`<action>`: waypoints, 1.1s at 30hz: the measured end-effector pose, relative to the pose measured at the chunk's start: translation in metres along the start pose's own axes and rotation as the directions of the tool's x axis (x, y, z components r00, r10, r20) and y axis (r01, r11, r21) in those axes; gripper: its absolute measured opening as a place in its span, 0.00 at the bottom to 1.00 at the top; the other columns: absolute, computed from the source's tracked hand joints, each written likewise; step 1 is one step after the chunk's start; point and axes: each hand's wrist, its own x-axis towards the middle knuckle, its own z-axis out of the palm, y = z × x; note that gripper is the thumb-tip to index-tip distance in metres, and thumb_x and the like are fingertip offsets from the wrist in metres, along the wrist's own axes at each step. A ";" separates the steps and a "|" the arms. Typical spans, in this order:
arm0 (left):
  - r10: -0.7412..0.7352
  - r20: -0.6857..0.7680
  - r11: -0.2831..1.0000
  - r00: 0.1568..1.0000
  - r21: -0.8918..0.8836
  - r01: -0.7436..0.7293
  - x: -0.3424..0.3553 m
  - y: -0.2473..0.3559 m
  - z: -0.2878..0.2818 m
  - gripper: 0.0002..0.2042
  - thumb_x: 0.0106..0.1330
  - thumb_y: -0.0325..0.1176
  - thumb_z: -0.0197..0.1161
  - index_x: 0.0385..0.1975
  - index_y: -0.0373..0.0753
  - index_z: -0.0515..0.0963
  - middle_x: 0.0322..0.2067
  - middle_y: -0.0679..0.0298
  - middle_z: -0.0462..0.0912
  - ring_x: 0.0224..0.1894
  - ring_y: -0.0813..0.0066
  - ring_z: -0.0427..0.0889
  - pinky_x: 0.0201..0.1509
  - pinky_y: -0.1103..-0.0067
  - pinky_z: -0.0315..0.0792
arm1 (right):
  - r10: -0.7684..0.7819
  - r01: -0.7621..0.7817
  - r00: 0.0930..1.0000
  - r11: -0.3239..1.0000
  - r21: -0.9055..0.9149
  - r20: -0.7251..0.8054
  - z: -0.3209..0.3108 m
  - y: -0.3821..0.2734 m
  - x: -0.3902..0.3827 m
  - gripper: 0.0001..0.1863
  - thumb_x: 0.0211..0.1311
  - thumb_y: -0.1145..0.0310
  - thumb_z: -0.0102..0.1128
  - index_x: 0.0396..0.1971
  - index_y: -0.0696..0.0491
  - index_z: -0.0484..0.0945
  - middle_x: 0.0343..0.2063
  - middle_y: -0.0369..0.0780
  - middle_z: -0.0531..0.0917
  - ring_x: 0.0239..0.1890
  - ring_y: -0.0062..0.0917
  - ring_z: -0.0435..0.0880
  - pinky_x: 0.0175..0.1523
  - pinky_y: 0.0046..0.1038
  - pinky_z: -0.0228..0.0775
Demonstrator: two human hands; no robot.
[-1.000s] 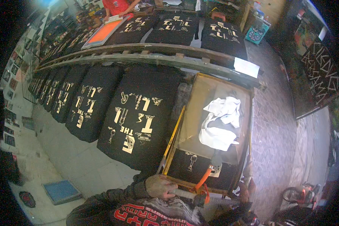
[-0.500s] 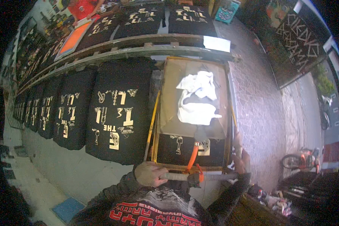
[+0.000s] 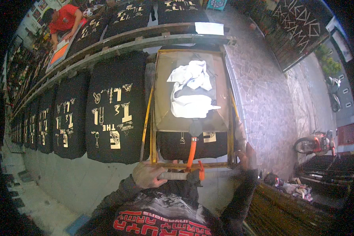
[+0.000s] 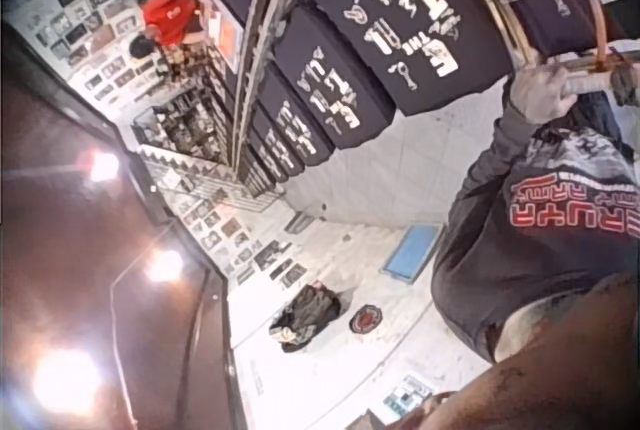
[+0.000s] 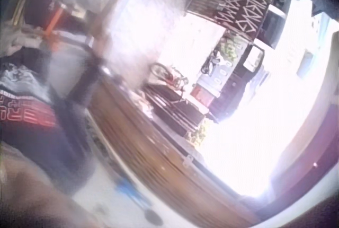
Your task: The person moves a manual screen printing flash dryer along a row of t-shirts on a printing table, pausing to apply heat to each garment and smoothing the fabric by hand.
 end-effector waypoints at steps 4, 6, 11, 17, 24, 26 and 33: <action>-0.007 0.069 1.000 0.998 0.012 0.006 -0.014 0.000 0.000 0.20 0.53 0.48 0.73 0.39 0.42 0.79 0.24 0.61 0.84 0.30 0.63 0.86 0.40 0.69 0.77 | 0.067 -0.067 0.998 0.998 0.009 -0.006 0.003 0.002 -0.023 0.19 0.47 0.67 0.62 0.40 0.59 0.75 0.25 0.34 0.73 0.26 0.19 0.69 0.29 0.26 0.63; 0.013 0.054 0.999 0.998 0.034 -0.015 -0.022 0.000 0.003 0.21 0.53 0.48 0.73 0.39 0.42 0.79 0.25 0.62 0.84 0.31 0.64 0.86 0.42 0.70 0.77 | 0.163 -0.162 0.987 0.985 0.062 -0.004 0.008 0.015 -0.032 0.19 0.47 0.67 0.62 0.40 0.59 0.75 0.27 0.35 0.73 0.29 0.21 0.70 0.32 0.28 0.65; 0.043 0.212 0.998 0.976 0.031 -0.051 -0.026 0.000 -0.003 0.19 0.54 0.50 0.71 0.36 0.43 0.78 0.29 0.64 0.82 0.34 0.65 0.84 0.41 0.70 0.76 | 0.127 -0.133 0.990 0.987 -0.095 -0.069 0.003 0.014 -0.067 0.19 0.47 0.64 0.60 0.39 0.57 0.75 0.27 0.37 0.74 0.30 0.26 0.71 0.35 0.32 0.66; 0.140 0.227 0.990 0.964 -0.013 -0.141 -0.031 -0.003 0.003 0.20 0.58 0.50 0.69 0.41 0.42 0.76 0.27 0.67 0.80 0.35 0.69 0.84 0.43 0.72 0.74 | 0.327 -0.321 0.943 0.942 0.094 -0.058 0.001 0.008 -0.100 0.18 0.48 0.64 0.58 0.39 0.58 0.75 0.25 0.36 0.74 0.28 0.24 0.71 0.33 0.30 0.66; 0.158 0.168 0.987 0.973 -0.008 -0.159 -0.014 0.020 0.039 0.21 0.59 0.49 0.67 0.45 0.40 0.76 0.31 0.66 0.81 0.41 0.66 0.84 0.45 0.70 0.74 | 0.353 -0.339 0.933 0.927 0.160 -0.068 -0.026 0.028 -0.080 0.14 0.48 0.65 0.62 0.35 0.54 0.75 0.20 0.32 0.73 0.18 0.18 0.71 0.22 0.24 0.64; 0.171 0.058 0.985 0.984 0.011 -0.172 -0.007 0.030 0.043 0.21 0.58 0.48 0.67 0.44 0.40 0.77 0.32 0.65 0.81 0.41 0.66 0.84 0.44 0.70 0.74 | 0.355 -0.335 0.929 0.926 0.177 -0.100 -0.039 0.052 -0.072 0.15 0.46 0.65 0.64 0.35 0.54 0.75 0.19 0.33 0.73 0.15 0.18 0.71 0.20 0.24 0.64; -0.028 0.187 1.000 0.982 0.010 0.026 0.022 0.087 0.057 0.19 0.57 0.47 0.69 0.41 0.40 0.82 0.29 0.63 0.84 0.40 0.67 0.85 0.47 0.71 0.75 | 0.237 -0.237 0.972 0.972 0.001 0.004 -0.083 0.067 -0.037 0.17 0.45 0.64 0.63 0.36 0.55 0.75 0.18 0.34 0.73 0.13 0.20 0.71 0.17 0.25 0.64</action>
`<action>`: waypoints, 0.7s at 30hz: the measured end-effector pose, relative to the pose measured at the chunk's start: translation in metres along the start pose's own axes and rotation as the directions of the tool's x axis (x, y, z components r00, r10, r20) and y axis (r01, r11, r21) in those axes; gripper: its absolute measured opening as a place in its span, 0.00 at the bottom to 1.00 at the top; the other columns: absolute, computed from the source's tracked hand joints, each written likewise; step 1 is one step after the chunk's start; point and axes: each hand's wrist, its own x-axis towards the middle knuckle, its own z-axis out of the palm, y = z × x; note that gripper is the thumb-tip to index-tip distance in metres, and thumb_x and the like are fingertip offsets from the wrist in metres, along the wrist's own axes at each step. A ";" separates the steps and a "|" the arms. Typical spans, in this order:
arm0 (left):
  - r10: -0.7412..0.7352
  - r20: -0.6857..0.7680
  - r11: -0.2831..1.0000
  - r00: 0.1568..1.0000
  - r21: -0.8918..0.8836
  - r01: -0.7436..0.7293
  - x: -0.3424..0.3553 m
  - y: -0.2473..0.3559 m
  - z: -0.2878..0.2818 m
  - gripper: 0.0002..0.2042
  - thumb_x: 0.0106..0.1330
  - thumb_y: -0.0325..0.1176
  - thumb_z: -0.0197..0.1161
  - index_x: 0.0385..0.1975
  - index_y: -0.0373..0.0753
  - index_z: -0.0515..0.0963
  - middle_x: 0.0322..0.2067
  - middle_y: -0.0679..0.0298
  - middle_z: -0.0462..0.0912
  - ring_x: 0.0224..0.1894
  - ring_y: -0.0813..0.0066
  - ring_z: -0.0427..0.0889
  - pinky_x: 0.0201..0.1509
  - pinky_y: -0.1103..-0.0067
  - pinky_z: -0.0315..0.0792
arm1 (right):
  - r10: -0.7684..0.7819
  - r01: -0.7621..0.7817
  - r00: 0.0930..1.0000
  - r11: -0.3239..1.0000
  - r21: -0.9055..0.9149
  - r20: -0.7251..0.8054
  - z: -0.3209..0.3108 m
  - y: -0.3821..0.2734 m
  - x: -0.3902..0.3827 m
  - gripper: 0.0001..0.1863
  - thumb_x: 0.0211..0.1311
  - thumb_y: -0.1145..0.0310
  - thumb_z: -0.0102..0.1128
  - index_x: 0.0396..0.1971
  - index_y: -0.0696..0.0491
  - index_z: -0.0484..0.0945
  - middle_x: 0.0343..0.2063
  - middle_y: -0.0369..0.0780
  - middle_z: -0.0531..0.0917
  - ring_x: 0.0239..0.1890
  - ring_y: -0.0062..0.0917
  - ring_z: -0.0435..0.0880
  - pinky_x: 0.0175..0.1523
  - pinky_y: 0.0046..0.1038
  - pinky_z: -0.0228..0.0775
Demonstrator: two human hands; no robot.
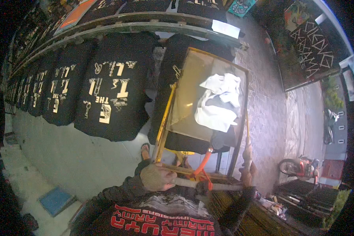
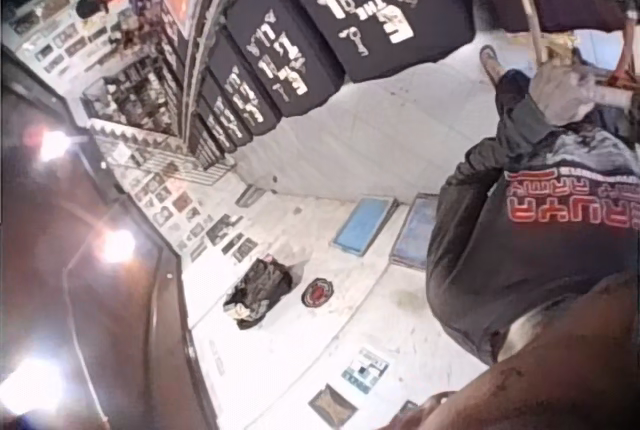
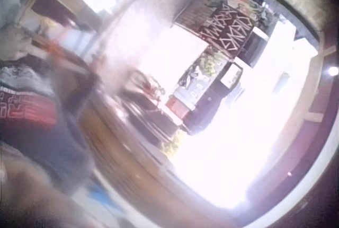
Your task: The person moves a manual screen printing flash dryer along a row of t-shirts on a printing table, pausing to apply heat to each garment and smoothing the fabric by hand.
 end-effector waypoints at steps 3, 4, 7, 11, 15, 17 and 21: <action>-0.057 -0.125 0.998 0.990 -0.002 0.057 0.000 0.023 0.021 0.21 0.54 0.48 0.71 0.42 0.41 0.82 0.30 0.63 0.84 0.40 0.67 0.85 0.47 0.71 0.74 | 0.053 -0.053 0.994 0.999 0.006 0.098 -0.017 -0.012 0.006 0.16 0.44 0.65 0.63 0.35 0.54 0.74 0.19 0.33 0.73 0.14 0.19 0.70 0.18 0.25 0.63; -0.078 -0.150 0.997 0.986 -0.002 0.079 0.002 0.031 0.025 0.21 0.54 0.48 0.71 0.42 0.41 0.82 0.31 0.63 0.84 0.40 0.67 0.85 0.47 0.71 0.74 | 0.018 -0.026 0.992 0.997 0.068 0.127 -0.021 -0.001 0.012 0.16 0.44 0.66 0.63 0.35 0.54 0.74 0.18 0.33 0.72 0.14 0.18 0.69 0.19 0.25 0.63; -0.144 -0.136 0.989 0.980 0.006 0.146 0.009 0.049 0.030 0.21 0.52 0.47 0.72 0.42 0.41 0.81 0.31 0.62 0.85 0.39 0.66 0.85 0.47 0.71 0.74 | -0.042 0.053 0.986 0.996 -0.069 0.159 -0.038 0.015 0.027 0.16 0.49 0.68 0.63 0.39 0.55 0.77 0.23 0.34 0.77 0.18 0.19 0.72 0.20 0.26 0.64; -0.125 -0.275 0.992 0.953 -0.013 0.126 0.013 0.059 0.049 0.21 0.51 0.47 0.73 0.41 0.41 0.81 0.30 0.62 0.85 0.35 0.64 0.85 0.45 0.69 0.75 | -0.105 0.119 0.986 0.987 -0.109 0.126 -0.043 0.016 0.037 0.16 0.42 0.69 0.61 0.35 0.54 0.74 0.15 0.31 0.69 0.13 0.18 0.68 0.17 0.25 0.58; -0.085 -0.299 0.996 0.950 -0.024 0.082 0.027 0.069 0.078 0.20 0.53 0.45 0.71 0.41 0.39 0.81 0.26 0.63 0.83 0.30 0.63 0.84 0.38 0.67 0.77 | -0.236 0.244 0.963 0.969 -0.050 0.128 -0.070 0.069 0.069 0.14 0.43 0.73 0.59 0.35 0.54 0.74 0.12 0.31 0.68 0.10 0.18 0.65 0.15 0.24 0.56; -0.105 -0.328 0.994 0.939 -0.052 0.093 0.024 0.080 0.088 0.19 0.54 0.44 0.70 0.41 0.38 0.80 0.25 0.62 0.83 0.30 0.63 0.85 0.36 0.67 0.78 | -0.075 0.077 0.979 0.997 -0.003 0.190 -0.063 0.031 0.057 0.14 0.44 0.75 0.58 0.35 0.54 0.74 0.12 0.31 0.68 0.09 0.17 0.64 0.14 0.23 0.55; -0.083 -0.368 0.993 0.926 -0.107 0.046 0.030 0.079 0.088 0.19 0.56 0.43 0.69 0.41 0.36 0.79 0.24 0.61 0.82 0.29 0.61 0.85 0.33 0.66 0.78 | -0.025 0.034 0.982 0.998 -0.043 0.186 -0.076 0.036 0.059 0.13 0.47 0.77 0.58 0.36 0.54 0.74 0.12 0.30 0.66 0.09 0.16 0.62 0.14 0.22 0.54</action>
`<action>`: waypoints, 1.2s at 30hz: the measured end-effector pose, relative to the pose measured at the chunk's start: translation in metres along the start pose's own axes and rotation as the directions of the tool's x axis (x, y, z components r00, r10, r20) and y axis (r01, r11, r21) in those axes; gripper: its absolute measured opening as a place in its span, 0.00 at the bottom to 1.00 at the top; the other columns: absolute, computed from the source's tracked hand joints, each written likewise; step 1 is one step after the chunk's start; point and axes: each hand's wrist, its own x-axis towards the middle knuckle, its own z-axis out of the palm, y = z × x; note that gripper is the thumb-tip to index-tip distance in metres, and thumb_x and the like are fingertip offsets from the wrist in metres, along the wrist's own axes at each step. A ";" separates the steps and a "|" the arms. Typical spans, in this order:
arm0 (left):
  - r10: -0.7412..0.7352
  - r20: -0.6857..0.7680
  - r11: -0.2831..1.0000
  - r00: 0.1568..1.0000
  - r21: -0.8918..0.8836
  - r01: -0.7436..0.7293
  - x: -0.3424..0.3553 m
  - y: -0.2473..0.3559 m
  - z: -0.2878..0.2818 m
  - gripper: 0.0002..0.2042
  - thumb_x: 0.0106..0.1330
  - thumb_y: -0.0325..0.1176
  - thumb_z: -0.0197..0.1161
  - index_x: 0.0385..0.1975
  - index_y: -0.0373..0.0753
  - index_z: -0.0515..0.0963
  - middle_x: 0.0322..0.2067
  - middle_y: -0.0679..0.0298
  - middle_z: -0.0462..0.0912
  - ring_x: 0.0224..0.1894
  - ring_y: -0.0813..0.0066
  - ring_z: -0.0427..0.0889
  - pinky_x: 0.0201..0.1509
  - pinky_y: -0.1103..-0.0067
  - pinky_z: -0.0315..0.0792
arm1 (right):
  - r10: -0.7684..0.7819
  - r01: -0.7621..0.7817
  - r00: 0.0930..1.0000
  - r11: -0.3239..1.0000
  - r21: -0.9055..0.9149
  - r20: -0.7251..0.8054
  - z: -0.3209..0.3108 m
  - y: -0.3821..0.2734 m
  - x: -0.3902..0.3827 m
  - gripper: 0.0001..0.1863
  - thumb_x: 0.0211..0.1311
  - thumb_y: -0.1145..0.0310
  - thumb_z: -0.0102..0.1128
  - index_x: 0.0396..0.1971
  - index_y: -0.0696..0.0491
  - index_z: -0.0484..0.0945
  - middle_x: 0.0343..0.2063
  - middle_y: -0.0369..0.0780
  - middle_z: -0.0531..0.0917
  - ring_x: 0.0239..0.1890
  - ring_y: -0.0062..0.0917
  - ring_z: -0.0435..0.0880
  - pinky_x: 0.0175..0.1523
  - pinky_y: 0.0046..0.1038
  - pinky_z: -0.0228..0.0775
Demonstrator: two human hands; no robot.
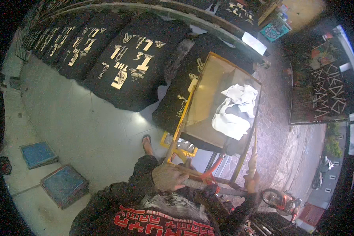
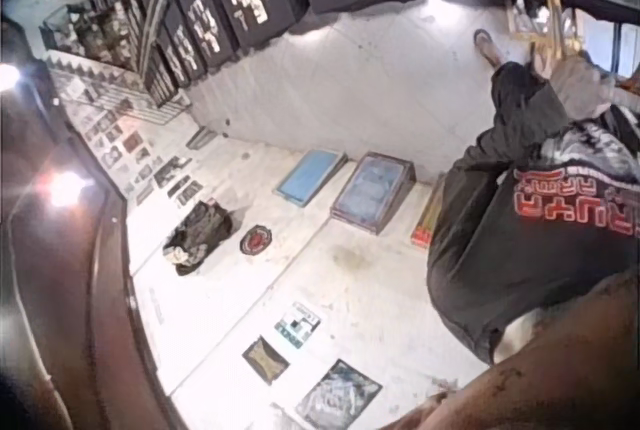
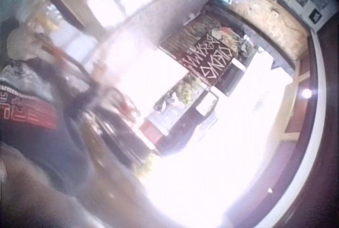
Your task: The person moves a manual screen printing flash dryer along a row of t-shirts on a printing table, pausing to apply heat to each garment and smoothing the fabric by hand.
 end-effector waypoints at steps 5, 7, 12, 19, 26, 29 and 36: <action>0.039 0.061 0.999 0.997 -0.029 -0.037 -0.009 -0.015 0.011 0.19 0.57 0.44 0.68 0.40 0.37 0.77 0.24 0.61 0.81 0.29 0.60 0.85 0.32 0.64 0.78 | 0.020 -0.020 1.000 0.998 0.065 0.015 0.007 0.001 -0.005 0.14 0.48 0.75 0.59 0.37 0.53 0.73 0.12 0.30 0.66 0.08 0.16 0.62 0.14 0.23 0.54; 0.018 0.152 0.998 0.988 -0.055 -0.010 -0.008 -0.018 0.005 0.18 0.58 0.43 0.67 0.40 0.36 0.75 0.28 0.59 0.81 0.33 0.58 0.85 0.39 0.64 0.78 | -0.007 0.007 1.000 1.000 0.021 -0.022 0.010 0.008 -0.005 0.14 0.47 0.74 0.60 0.38 0.53 0.73 0.12 0.30 0.66 0.08 0.17 0.62 0.14 0.23 0.55; -0.003 0.375 0.999 0.927 -0.039 0.019 -0.007 -0.035 -0.033 0.17 0.59 0.41 0.67 0.37 0.35 0.73 0.37 0.54 0.82 0.37 0.53 0.85 0.47 0.63 0.79 | 0.029 -0.022 0.994 0.998 0.060 -0.107 0.033 0.013 -0.024 0.15 0.46 0.74 0.59 0.37 0.52 0.73 0.13 0.32 0.67 0.09 0.18 0.63 0.13 0.24 0.55; 0.151 0.358 0.988 0.922 -0.095 -0.125 -0.006 -0.094 -0.072 0.16 0.61 0.40 0.64 0.40 0.34 0.73 0.31 0.55 0.81 0.33 0.52 0.85 0.39 0.60 0.79 | -0.007 0.036 0.965 0.994 0.106 -0.263 0.077 0.022 -0.035 0.14 0.45 0.71 0.60 0.35 0.51 0.73 0.14 0.31 0.69 0.10 0.18 0.65 0.15 0.24 0.57; 0.238 0.394 0.969 0.888 -0.155 -0.191 -0.025 -0.138 -0.130 0.15 0.60 0.39 0.64 0.41 0.37 0.74 0.31 0.60 0.81 0.33 0.57 0.84 0.40 0.59 0.78 | 0.055 -0.005 0.935 0.990 0.142 -0.350 0.139 0.015 -0.101 0.11 0.48 0.71 0.59 0.35 0.54 0.75 0.16 0.30 0.72 0.12 0.14 0.64 0.17 0.21 0.53; 0.295 0.472 0.956 0.831 -0.139 -0.260 -0.036 -0.163 -0.144 0.17 0.59 0.41 0.65 0.42 0.37 0.74 0.28 0.62 0.81 0.32 0.57 0.84 0.39 0.58 0.78 | 0.135 -0.055 0.918 0.975 0.217 -0.373 0.169 0.000 -0.131 0.11 0.53 0.69 0.60 0.36 0.56 0.77 0.17 0.30 0.73 0.13 0.13 0.64 0.20 0.20 0.54; 0.323 0.555 0.946 0.766 -0.160 -0.283 -0.034 -0.204 -0.219 0.18 0.61 0.44 0.64 0.48 0.44 0.77 0.32 0.64 0.82 0.33 0.59 0.86 0.33 0.61 0.79 | 0.084 0.008 0.944 0.961 0.276 -0.320 0.237 -0.011 -0.170 0.22 0.60 0.67 0.59 0.54 0.59 0.74 0.30 0.34 0.77 0.27 0.19 0.73 0.32 0.23 0.64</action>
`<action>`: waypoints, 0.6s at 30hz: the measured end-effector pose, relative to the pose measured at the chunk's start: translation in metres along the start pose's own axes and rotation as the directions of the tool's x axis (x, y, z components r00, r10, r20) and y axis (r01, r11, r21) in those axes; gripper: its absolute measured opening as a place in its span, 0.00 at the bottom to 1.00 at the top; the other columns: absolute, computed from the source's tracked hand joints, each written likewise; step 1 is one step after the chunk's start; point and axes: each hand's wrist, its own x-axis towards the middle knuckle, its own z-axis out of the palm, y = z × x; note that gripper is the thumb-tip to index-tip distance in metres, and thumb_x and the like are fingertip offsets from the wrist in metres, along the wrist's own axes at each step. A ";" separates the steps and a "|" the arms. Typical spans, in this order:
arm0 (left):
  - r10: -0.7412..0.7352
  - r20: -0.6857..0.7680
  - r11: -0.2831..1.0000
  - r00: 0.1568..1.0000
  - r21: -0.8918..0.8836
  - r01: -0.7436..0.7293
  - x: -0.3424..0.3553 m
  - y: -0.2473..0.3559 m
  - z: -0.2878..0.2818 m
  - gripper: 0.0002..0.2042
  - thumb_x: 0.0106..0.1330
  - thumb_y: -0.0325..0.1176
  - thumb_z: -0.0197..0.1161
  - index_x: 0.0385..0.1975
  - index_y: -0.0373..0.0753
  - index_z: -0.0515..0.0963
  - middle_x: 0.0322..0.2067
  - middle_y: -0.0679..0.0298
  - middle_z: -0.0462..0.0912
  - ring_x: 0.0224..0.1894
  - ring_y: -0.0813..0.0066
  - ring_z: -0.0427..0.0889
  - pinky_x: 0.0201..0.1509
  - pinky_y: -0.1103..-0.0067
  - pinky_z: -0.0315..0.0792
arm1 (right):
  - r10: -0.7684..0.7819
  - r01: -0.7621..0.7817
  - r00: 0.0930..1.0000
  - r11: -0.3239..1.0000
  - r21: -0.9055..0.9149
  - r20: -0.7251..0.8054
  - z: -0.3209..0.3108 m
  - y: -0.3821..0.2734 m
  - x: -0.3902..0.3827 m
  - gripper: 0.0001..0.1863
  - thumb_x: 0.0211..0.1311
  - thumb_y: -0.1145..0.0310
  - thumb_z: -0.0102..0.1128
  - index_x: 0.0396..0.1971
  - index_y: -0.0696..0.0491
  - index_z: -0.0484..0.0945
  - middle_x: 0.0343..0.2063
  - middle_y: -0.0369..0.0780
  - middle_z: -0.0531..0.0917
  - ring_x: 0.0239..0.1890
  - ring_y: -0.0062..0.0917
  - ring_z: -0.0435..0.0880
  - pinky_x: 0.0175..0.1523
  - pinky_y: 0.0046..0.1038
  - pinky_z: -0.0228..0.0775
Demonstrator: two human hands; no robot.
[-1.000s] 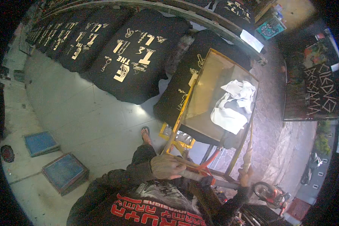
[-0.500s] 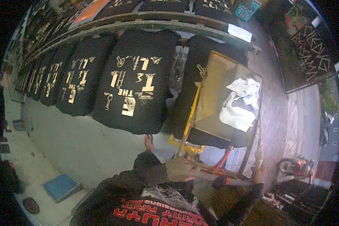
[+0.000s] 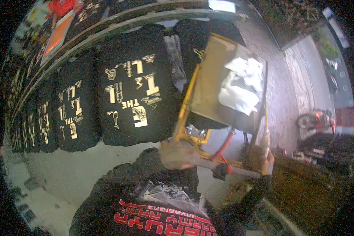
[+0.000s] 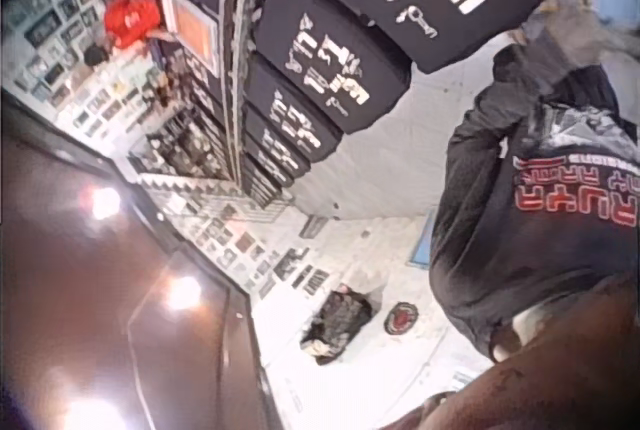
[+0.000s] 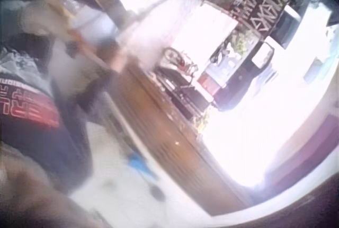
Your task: The person moves a manual screen printing flash dryer along a row of t-shirts on a printing table, pausing to apply heat to each garment and smoothing the fabric by hand.
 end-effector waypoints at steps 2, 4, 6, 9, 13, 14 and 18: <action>0.143 -0.089 0.990 0.986 0.011 -0.142 -0.013 -0.024 0.006 0.17 0.57 0.42 0.68 0.45 0.45 0.78 0.25 0.62 0.82 0.26 0.60 0.84 0.30 0.65 0.78 | 0.077 -0.077 0.997 0.994 0.071 0.011 0.027 -0.017 -0.021 0.26 0.59 0.67 0.66 0.56 0.61 0.74 0.44 0.39 0.83 0.41 0.26 0.82 0.47 0.27 0.75; 0.104 -0.062 0.994 0.993 0.027 -0.103 -0.021 -0.027 -0.008 0.18 0.57 0.44 0.69 0.44 0.45 0.78 0.25 0.63 0.82 0.26 0.61 0.85 0.30 0.66 0.79 | 0.097 -0.096 0.995 0.991 0.096 -0.008 0.037 -0.011 -0.039 0.25 0.57 0.74 0.65 0.56 0.61 0.74 0.43 0.37 0.83 0.40 0.24 0.81 0.46 0.26 0.75; 0.074 -0.048 0.997 0.996 0.039 -0.072 -0.037 -0.036 -0.014 0.15 0.55 0.46 0.71 0.37 0.46 0.80 0.22 0.65 0.81 0.26 0.62 0.85 0.30 0.67 0.78 | 0.057 -0.034 0.989 0.985 0.168 -0.134 0.085 -0.049 -0.056 0.19 0.53 0.74 0.57 0.47 0.58 0.76 0.31 0.30 0.76 0.30 0.15 0.73 0.35 0.20 0.67; -0.044 -0.022 0.994 0.999 0.100 0.046 -0.048 -0.024 -0.036 0.12 0.53 0.46 0.72 0.27 0.46 0.79 0.20 0.64 0.78 0.24 0.59 0.82 0.28 0.66 0.76 | 0.072 -0.071 0.992 0.997 0.022 -0.099 0.105 -0.089 -0.077 0.18 0.50 0.75 0.54 0.43 0.60 0.76 0.31 0.33 0.77 0.30 0.19 0.72 0.37 0.24 0.68; -0.077 -0.093 0.989 0.993 0.122 0.088 -0.073 -0.014 -0.030 0.14 0.46 0.44 0.76 0.24 0.45 0.78 0.19 0.66 0.78 0.23 0.61 0.82 0.28 0.67 0.76 | 0.087 -0.074 0.984 0.993 0.092 -0.152 0.123 -0.089 -0.089 0.24 0.50 0.75 0.57 0.52 0.60 0.76 0.34 0.36 0.80 0.35 0.21 0.77 0.41 0.26 0.72; -0.098 -0.096 0.986 0.991 0.126 0.109 -0.075 -0.013 -0.029 0.15 0.45 0.44 0.75 0.23 0.45 0.77 0.19 0.66 0.78 0.23 0.62 0.81 0.29 0.68 0.75 | 0.116 -0.114 0.988 0.993 0.021 -0.104 0.121 -0.097 -0.084 0.24 0.50 0.76 0.55 0.51 0.60 0.76 0.34 0.37 0.80 0.35 0.22 0.77 0.42 0.27 0.72; -0.144 -0.096 0.974 0.985 0.164 0.158 -0.069 0.001 -0.033 0.15 0.42 0.42 0.75 0.21 0.45 0.76 0.18 0.66 0.78 0.23 0.64 0.81 0.29 0.70 0.74 | 0.085 -0.092 0.987 0.995 -0.048 -0.138 0.124 -0.118 -0.081 0.19 0.48 0.75 0.55 0.44 0.62 0.75 0.29 0.36 0.77 0.29 0.21 0.72 0.37 0.25 0.69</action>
